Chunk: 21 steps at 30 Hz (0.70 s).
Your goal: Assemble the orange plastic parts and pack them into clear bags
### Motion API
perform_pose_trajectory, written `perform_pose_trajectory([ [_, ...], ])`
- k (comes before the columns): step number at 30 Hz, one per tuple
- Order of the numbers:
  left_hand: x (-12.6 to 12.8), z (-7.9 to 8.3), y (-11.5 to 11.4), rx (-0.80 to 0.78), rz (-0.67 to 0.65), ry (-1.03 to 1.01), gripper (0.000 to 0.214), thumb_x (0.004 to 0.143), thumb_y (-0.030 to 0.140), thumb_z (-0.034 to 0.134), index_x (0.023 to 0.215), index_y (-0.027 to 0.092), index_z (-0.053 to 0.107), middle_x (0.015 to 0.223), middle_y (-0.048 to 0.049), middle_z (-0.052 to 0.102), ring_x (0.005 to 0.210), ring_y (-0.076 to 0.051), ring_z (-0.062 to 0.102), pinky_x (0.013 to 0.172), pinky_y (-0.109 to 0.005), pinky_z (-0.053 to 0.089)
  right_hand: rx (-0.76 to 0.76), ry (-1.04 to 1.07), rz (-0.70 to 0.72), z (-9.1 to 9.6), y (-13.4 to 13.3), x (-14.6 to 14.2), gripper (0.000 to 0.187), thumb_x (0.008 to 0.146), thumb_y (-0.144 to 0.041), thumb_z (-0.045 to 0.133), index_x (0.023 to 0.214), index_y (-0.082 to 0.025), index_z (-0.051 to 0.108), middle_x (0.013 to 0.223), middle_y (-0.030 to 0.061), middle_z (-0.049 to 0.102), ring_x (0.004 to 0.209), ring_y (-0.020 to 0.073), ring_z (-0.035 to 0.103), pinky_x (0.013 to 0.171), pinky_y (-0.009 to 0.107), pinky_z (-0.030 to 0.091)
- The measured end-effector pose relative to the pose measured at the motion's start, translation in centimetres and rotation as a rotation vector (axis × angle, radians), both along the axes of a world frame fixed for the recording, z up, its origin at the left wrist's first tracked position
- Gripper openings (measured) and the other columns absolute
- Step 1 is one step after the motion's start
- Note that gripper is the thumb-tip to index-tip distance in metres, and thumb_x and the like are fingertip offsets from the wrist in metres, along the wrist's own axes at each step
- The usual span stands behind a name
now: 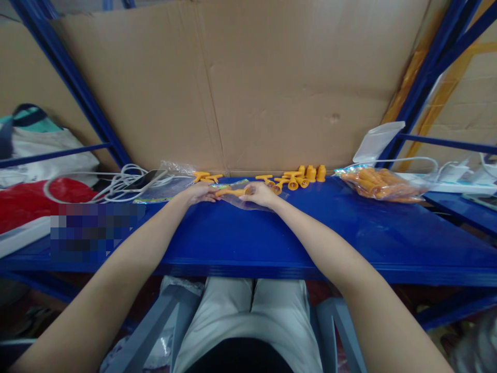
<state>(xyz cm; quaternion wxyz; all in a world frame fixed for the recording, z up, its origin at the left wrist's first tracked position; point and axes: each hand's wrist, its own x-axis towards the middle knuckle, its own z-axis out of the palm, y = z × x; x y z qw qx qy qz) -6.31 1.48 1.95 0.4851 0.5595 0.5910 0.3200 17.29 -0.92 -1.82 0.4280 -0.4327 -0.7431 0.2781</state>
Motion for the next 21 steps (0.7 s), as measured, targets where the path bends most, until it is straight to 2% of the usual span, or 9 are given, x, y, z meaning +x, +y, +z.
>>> perform_pose_trajectory([
  [4,0.3,0.7,-0.5,-0.042,0.060,0.033,0.012,0.090,0.011,0.053,0.098,0.011,0.062,0.064,-0.0057,0.070,0.056,-0.012,0.067,0.056,-0.017,0.053,-0.001,0.053,0.037,0.0,-0.1,-0.1,0.022,0.066,-0.024,0.080,0.082,-0.016,0.067,0.084,0.0040,0.071,0.075,0.0153,0.066,0.073,0.031,0.053],
  [9,0.4,1.2,-0.8,-0.072,0.096,0.071,0.020,0.085,0.002,0.052,0.100,0.011,0.063,0.057,-0.0020,0.066,0.048,-0.009,0.062,0.054,-0.016,0.050,0.113,0.023,-0.068,-0.3,0.2,-0.5,0.022,0.064,-0.025,0.081,0.077,-0.016,0.066,0.082,0.0042,0.070,0.079,0.0170,0.065,0.076,0.032,0.052],
  [12,0.3,1.3,-0.8,-0.091,0.085,0.088,0.020,0.085,0.002,0.052,0.097,0.011,0.065,0.053,-0.0012,0.064,0.044,-0.008,0.059,0.051,-0.015,0.048,0.137,0.000,-0.082,-0.3,0.0,-0.8,0.021,0.064,-0.026,0.082,0.077,-0.017,0.067,0.082,0.0035,0.071,0.079,0.0174,0.066,0.076,0.031,0.052],
  [15,0.2,1.2,-0.8,-0.089,0.074,0.081,0.022,0.083,0.003,0.054,0.098,0.013,0.066,0.055,-0.0022,0.066,0.047,-0.010,0.062,0.052,-0.015,0.049,0.101,0.012,-0.080,-0.1,-0.4,-0.9,0.022,0.064,-0.026,0.082,0.080,-0.017,0.069,0.082,0.0033,0.071,0.073,0.0162,0.066,0.070,0.029,0.052],
  [19,0.1,1.1,-0.7,-0.089,0.077,0.086,0.020,0.081,0.005,0.056,0.096,0.014,0.067,0.059,-0.0041,0.069,0.050,-0.011,0.064,0.053,-0.015,0.050,-0.012,0.069,-0.039,0.0,-0.9,-1.1,0.024,0.067,-0.027,0.080,0.085,-0.017,0.068,0.082,0.0031,0.071,0.054,0.0115,0.061,0.054,0.026,0.051],
  [21,0.0,1.2,-0.7,-0.101,0.074,0.090,0.020,0.083,0.004,0.053,0.094,0.013,0.067,0.058,-0.0041,0.068,0.049,-0.010,0.063,0.052,-0.014,0.048,-0.049,0.110,-0.018,0.0,-1.1,-1.2,0.023,0.067,-0.025,0.080,0.085,-0.016,0.068,0.081,0.0028,0.071,0.055,0.0111,0.061,0.054,0.025,0.052],
])
